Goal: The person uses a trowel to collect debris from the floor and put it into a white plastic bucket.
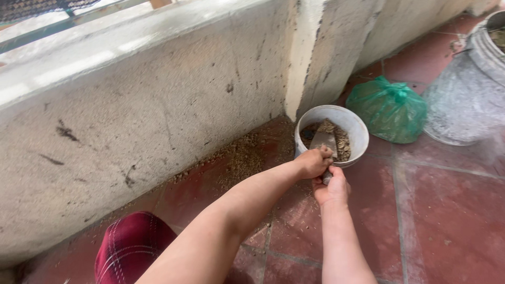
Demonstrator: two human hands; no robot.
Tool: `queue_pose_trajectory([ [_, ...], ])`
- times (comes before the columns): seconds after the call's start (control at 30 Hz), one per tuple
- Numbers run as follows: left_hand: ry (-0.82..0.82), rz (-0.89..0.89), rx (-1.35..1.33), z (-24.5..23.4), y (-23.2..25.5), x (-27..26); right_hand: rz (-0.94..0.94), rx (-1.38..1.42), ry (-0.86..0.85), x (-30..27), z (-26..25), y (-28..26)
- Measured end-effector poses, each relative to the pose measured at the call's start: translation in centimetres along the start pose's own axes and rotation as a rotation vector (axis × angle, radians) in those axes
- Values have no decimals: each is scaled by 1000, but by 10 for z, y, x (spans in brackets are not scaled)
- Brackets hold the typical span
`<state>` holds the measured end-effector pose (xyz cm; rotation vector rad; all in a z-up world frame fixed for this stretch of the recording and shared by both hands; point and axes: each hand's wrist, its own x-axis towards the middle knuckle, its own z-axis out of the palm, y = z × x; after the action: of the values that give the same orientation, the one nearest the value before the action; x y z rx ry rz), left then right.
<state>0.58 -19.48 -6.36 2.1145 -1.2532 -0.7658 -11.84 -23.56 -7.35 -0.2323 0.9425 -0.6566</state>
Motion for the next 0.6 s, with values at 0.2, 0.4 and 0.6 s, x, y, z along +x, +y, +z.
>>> queue_pose_trajectory([
  [0.2,-10,50,51,0,4,-4,-54,-18,-55,-5,-7,9],
  [0.4,21,118,93,-3,4,-29,-124,-64,-74,-7,-24,28],
  [0.6,46,133,85,-10,10,-57,-129,-33,-46,-24,-27,39],
])
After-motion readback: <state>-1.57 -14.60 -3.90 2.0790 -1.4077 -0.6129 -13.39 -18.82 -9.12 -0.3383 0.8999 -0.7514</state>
